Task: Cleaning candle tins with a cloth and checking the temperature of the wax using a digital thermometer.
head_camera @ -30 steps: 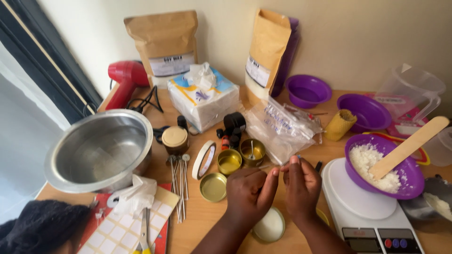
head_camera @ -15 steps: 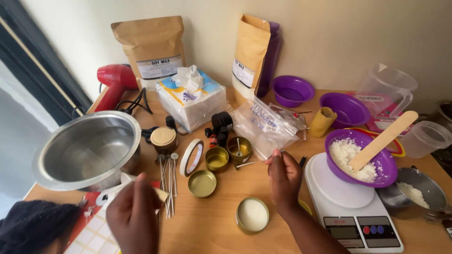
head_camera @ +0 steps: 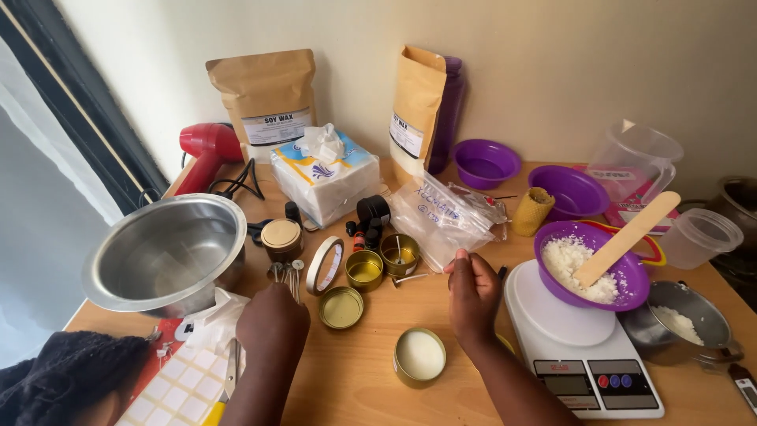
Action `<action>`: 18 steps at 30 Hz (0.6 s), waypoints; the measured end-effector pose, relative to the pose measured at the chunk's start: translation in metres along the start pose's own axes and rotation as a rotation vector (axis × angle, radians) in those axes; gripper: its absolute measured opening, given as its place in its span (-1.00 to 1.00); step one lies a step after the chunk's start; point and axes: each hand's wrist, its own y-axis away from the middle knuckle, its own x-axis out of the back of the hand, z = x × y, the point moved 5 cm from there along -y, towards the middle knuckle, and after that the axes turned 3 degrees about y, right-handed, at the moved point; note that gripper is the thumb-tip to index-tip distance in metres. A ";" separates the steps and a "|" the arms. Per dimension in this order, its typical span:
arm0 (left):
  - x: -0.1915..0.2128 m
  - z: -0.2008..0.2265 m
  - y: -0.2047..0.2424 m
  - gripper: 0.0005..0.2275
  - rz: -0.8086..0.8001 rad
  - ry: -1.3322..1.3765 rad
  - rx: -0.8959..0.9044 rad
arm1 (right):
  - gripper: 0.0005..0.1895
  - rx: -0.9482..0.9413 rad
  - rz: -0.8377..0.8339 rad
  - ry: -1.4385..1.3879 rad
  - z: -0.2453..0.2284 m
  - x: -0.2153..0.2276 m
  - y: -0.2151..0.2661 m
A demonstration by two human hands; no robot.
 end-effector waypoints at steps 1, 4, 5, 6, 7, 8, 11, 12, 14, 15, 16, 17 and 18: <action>-0.001 -0.001 0.000 -0.79 0.003 0.011 0.016 | -0.61 0.005 -0.003 -0.018 0.001 -0.001 -0.001; -0.004 -0.002 -0.004 -0.79 0.008 0.026 0.017 | -0.60 -0.005 -0.007 -0.002 -0.003 -0.002 -0.001; -0.003 -0.003 -0.004 -0.79 0.008 0.026 0.017 | -0.60 -0.005 -0.007 -0.003 -0.003 -0.002 -0.001; -0.002 -0.004 -0.005 -0.80 0.018 0.057 0.027 | -0.61 0.000 -0.014 -0.005 -0.004 -0.003 -0.001; -0.001 -0.005 -0.006 -0.79 0.028 0.087 0.036 | -0.61 0.004 -0.020 -0.007 -0.004 -0.003 0.000; 0.003 -0.005 -0.001 -0.79 0.028 0.086 0.035 | -0.61 0.003 -0.018 -0.007 -0.004 -0.003 0.000; 0.012 -0.003 0.007 -0.81 0.063 0.143 0.010 | -0.61 0.043 -0.031 -0.001 -0.007 -0.003 0.000; 0.012 -0.004 0.006 -0.76 0.095 0.156 0.016 | -0.60 0.049 -0.035 -0.001 -0.006 -0.003 0.000; 0.012 -0.006 0.005 -0.72 0.128 0.170 0.022 | -0.60 0.056 -0.038 -0.002 -0.006 -0.003 -0.001; 0.013 -0.006 0.006 -0.73 0.144 0.180 0.018 | -0.60 0.061 -0.041 -0.008 -0.007 -0.003 -0.001; 0.013 -0.006 0.006 -0.74 0.161 0.191 0.015 | -0.61 0.066 -0.043 -0.015 -0.008 -0.003 -0.001; 0.014 -0.006 0.006 -0.74 0.161 0.192 0.013 | -0.61 0.067 -0.042 -0.014 -0.008 -0.003 -0.001; 0.014 -0.006 0.007 -0.74 0.155 0.194 0.009 | -0.61 0.062 -0.038 -0.021 -0.007 -0.003 -0.001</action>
